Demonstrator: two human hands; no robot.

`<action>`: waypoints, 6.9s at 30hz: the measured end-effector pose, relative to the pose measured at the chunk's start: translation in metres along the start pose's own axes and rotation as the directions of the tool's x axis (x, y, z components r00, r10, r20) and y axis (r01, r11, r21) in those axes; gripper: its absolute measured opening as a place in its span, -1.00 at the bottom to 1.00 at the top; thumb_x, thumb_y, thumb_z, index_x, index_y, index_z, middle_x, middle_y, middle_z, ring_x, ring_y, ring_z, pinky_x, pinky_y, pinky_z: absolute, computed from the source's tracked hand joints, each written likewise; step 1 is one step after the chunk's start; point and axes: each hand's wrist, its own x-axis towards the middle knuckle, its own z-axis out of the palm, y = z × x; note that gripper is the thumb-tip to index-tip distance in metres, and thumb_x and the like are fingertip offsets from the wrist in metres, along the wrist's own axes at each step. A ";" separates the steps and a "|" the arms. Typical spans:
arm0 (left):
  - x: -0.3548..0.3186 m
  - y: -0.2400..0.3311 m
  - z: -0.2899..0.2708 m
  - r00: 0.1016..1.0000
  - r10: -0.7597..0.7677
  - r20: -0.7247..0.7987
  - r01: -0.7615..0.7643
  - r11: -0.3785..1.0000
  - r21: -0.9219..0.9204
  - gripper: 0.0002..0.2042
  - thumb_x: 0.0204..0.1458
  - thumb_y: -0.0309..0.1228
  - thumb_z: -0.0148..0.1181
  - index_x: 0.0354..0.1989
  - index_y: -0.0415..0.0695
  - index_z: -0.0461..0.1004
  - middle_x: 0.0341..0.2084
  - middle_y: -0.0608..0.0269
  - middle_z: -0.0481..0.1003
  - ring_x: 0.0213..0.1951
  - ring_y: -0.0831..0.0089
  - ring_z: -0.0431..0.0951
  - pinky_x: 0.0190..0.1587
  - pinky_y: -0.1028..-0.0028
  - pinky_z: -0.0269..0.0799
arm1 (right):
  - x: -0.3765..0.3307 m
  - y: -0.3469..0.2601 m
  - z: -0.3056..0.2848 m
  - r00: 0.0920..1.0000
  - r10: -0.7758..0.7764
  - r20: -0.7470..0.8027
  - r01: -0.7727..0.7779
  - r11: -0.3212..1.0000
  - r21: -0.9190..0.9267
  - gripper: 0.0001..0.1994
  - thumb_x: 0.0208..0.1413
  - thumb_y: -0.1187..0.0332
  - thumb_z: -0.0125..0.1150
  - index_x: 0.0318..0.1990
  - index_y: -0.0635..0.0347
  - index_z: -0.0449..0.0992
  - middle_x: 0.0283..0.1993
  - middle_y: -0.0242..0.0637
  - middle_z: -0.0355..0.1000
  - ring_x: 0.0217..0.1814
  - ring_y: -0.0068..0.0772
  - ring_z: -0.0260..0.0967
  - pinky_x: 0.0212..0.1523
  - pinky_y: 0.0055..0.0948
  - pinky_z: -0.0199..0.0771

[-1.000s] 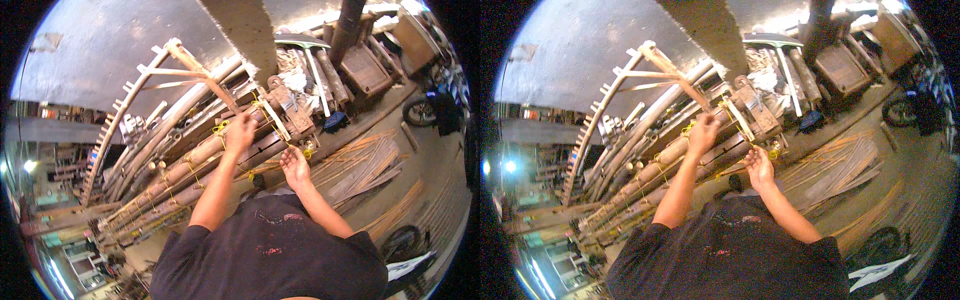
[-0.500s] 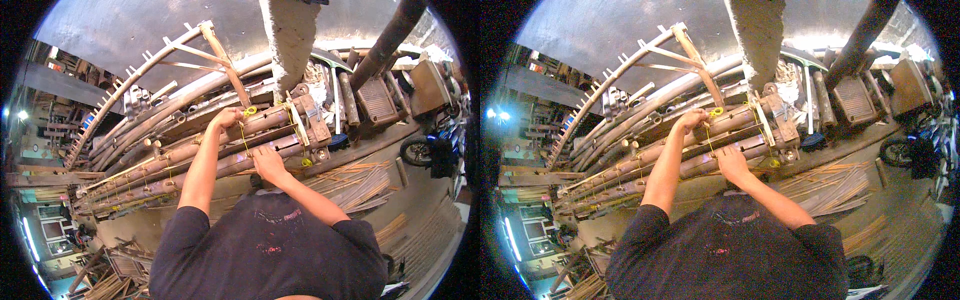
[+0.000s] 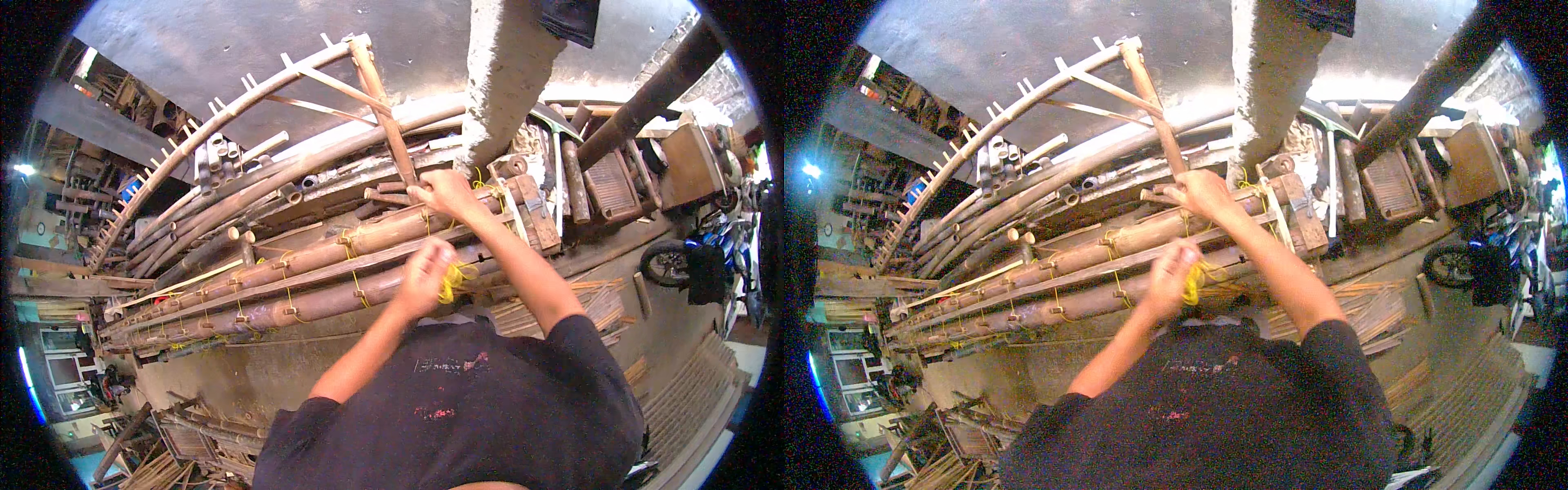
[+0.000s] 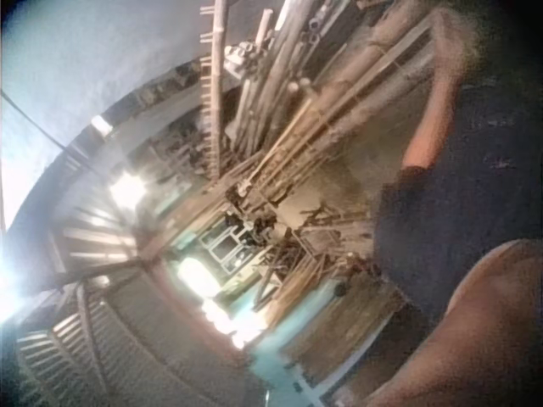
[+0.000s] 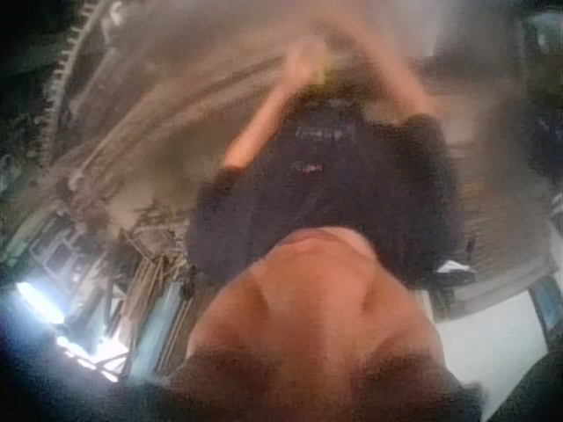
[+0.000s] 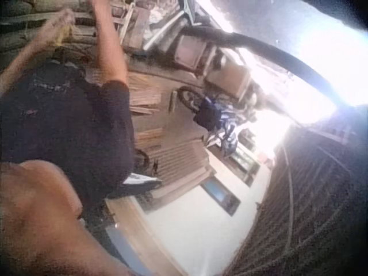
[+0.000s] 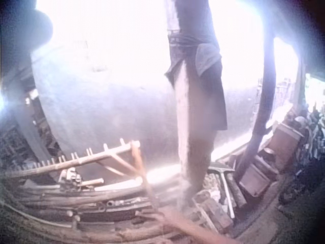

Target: The person ties yellow string around multiple bamboo poles arranged in a rack. They repeatedly wrap and knot the string to secure the poles, occasionally picking up additional thin bamboo strips from the floor and placing them into the rack.

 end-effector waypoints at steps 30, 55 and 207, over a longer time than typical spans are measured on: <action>-0.035 0.027 0.027 0.954 -0.201 0.223 0.127 0.943 0.309 -0.76 0.17 -0.26 0.08 -0.22 -0.21 0.39 -0.42 -0.03 0.50 -0.33 0.05 0.54 -0.26 0.23 0.39 | 0.026 0.063 0.089 0.992 -0.117 0.039 0.124 0.945 -0.302 -0.74 0.08 0.17 0.11 -0.47 0.10 0.60 -0.46 -0.13 0.52 -0.34 -0.05 0.53 -0.29 -0.07 0.53; -0.124 -0.022 -0.236 0.966 0.212 -0.145 0.115 0.145 0.983 -0.50 0.06 -0.17 0.23 0.14 -0.16 0.38 0.07 -0.02 0.41 0.15 0.09 0.35 0.25 0.16 0.13 | -0.117 0.001 -0.010 0.893 -0.438 -0.104 0.398 0.877 -0.270 -0.77 0.03 0.13 0.22 -0.27 0.05 0.48 -0.21 -0.25 0.42 -0.01 -0.20 0.36 0.12 0.00 0.16; 0.029 -0.074 -0.091 0.923 -0.284 0.260 -0.153 0.349 0.924 -0.75 0.04 -0.25 0.17 -0.22 -0.15 0.58 -0.30 -0.09 0.56 -0.17 0.00 0.56 -0.09 0.17 0.42 | -0.295 -0.052 0.159 0.804 0.524 0.281 -0.490 0.316 0.812 -0.66 0.29 0.12 0.00 -0.19 0.29 0.45 -0.33 -0.28 0.51 -0.41 -0.52 0.43 -0.36 -0.45 0.46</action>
